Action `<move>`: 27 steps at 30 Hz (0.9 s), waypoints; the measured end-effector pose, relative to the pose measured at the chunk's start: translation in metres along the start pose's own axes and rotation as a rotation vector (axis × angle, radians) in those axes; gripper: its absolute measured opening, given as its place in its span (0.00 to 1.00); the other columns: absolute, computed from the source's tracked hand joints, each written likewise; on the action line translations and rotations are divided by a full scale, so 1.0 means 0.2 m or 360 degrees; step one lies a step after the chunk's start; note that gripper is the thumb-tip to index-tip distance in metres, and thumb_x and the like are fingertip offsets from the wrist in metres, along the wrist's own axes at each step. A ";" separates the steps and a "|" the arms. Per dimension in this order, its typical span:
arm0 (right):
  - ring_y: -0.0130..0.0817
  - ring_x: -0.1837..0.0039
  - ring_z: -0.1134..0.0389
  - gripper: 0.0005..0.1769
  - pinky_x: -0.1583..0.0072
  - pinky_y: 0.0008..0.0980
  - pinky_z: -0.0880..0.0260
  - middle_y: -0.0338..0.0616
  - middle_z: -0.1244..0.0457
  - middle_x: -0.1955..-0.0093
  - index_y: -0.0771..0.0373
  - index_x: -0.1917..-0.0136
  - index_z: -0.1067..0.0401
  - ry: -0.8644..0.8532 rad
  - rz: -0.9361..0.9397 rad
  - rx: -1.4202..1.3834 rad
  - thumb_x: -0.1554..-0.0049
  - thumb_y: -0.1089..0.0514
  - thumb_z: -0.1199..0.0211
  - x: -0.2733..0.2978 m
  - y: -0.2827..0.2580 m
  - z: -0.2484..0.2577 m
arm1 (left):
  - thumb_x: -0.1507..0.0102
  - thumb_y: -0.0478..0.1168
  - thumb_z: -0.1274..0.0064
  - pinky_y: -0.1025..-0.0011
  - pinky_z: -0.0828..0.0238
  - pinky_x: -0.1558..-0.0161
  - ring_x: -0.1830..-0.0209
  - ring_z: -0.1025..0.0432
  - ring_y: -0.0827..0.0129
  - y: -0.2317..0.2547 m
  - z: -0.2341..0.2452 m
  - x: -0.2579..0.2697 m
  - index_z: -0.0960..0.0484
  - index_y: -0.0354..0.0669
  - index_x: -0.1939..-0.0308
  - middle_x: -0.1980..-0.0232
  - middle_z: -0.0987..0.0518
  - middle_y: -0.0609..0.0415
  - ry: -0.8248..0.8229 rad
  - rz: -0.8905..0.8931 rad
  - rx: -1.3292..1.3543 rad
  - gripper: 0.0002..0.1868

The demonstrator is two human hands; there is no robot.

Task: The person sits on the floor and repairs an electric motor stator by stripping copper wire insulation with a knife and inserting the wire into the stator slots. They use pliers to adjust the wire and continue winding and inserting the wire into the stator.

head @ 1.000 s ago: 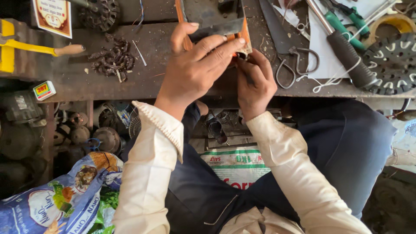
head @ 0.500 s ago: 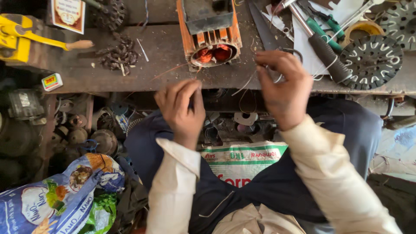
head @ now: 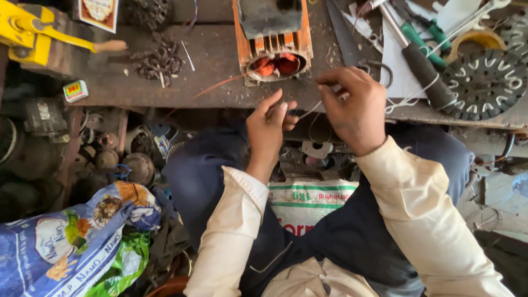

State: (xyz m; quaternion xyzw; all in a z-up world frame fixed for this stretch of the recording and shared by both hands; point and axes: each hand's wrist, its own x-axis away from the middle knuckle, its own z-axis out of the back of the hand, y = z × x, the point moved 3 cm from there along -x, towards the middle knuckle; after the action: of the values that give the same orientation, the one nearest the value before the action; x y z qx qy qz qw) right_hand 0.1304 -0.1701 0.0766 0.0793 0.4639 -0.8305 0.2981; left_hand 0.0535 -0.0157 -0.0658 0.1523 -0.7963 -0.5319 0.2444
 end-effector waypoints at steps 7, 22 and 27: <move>0.41 0.56 0.27 0.06 0.54 0.33 0.27 0.49 0.29 0.53 0.65 0.51 0.22 -0.0108 0.0019 -0.0030 0.44 0.66 0.33 0.00 -0.01 -0.04 | 0.26 0.41 0.54 0.74 0.30 0.69 0.71 0.27 0.73 0.05 0.05 0.22 0.21 0.34 0.39 0.58 0.17 0.49 -0.0136 0.0310 0.0620 0.16; 0.28 0.70 0.29 0.16 0.64 0.31 0.29 0.44 0.28 0.67 0.67 0.50 0.22 -0.0911 -0.0738 -0.0446 0.38 0.52 0.41 0.17 0.10 -0.48 | 0.26 0.47 0.55 0.70 0.27 0.69 0.74 0.25 0.68 -0.15 0.00 0.86 0.21 0.31 0.47 0.66 0.19 0.50 -0.0311 0.0564 0.0583 0.20; 0.27 0.74 0.33 0.15 0.68 0.30 0.32 0.45 0.29 0.68 0.69 0.48 0.23 -0.0791 -0.0867 -0.0437 0.37 0.55 0.43 0.16 0.07 -0.46 | 0.23 0.39 0.58 0.73 0.25 0.55 0.62 0.23 0.70 -0.04 -0.01 1.21 0.18 0.30 0.47 0.58 0.16 0.49 -0.1432 0.0796 -0.0037 0.16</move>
State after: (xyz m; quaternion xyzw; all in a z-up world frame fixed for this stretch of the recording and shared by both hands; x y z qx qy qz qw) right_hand 0.0990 -0.1143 0.0023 -0.2908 0.4885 -0.8032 0.1779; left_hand -0.1472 -0.1414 -0.0173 -0.2894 -0.8287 -0.4790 -0.0009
